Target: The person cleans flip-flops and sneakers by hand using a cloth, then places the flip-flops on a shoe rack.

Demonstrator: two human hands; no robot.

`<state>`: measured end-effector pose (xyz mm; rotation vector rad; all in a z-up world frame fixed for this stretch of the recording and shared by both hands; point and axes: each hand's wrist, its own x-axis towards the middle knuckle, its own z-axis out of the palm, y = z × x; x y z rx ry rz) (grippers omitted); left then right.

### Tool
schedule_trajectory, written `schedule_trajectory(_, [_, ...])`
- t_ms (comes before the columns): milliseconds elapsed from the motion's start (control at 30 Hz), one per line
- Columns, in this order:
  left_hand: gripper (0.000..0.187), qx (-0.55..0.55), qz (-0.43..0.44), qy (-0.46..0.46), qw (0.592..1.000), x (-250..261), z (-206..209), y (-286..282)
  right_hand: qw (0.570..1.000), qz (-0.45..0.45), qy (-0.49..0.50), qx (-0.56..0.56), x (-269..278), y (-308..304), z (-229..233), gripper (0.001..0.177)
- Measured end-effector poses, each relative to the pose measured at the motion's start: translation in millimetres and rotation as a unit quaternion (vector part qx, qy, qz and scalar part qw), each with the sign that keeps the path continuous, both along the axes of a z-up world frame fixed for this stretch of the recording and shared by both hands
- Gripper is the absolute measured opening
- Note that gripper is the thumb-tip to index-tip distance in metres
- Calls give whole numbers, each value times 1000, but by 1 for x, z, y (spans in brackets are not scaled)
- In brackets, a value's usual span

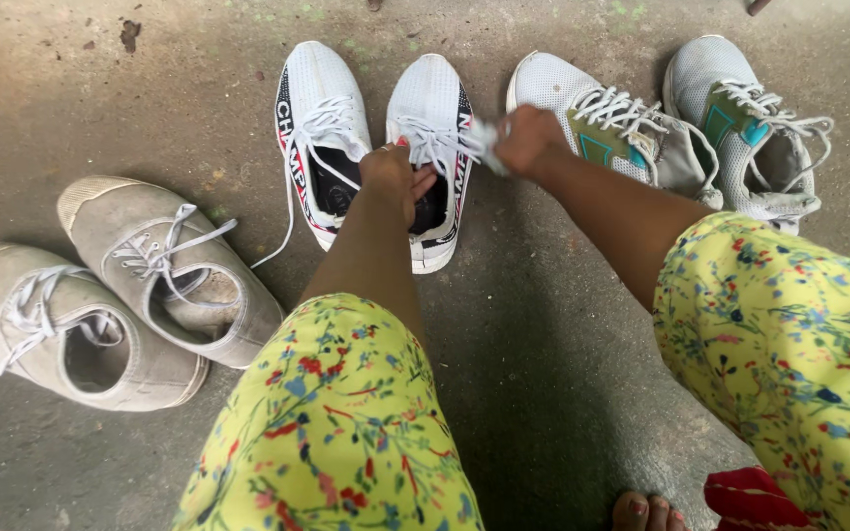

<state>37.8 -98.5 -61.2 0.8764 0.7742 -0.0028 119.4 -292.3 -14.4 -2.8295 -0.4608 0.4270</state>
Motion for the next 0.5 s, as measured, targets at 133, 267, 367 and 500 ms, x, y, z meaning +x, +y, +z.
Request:
schedule_trajectory(133, [43, -62, 59, -54, 995, 8, -1, -6, 885, 129, -116, 432, 13, 26, -9, 51])
schedule_trajectory(267, [43, -35, 65, -36, 997, 6, 5, -3, 958, 156, -80, 228, -6, 33, -10, 45])
schedule_trajectory(367, [43, -28, 47, -22, 998, 0, 13, -4, 986, -73, 102, 108, -14, 27, 11, 32])
schedule_trajectory(500, [44, -4, 36, -3, 999, -6, 24, -5, 983, -35, -67, 166, 13, 48, 22, 32])
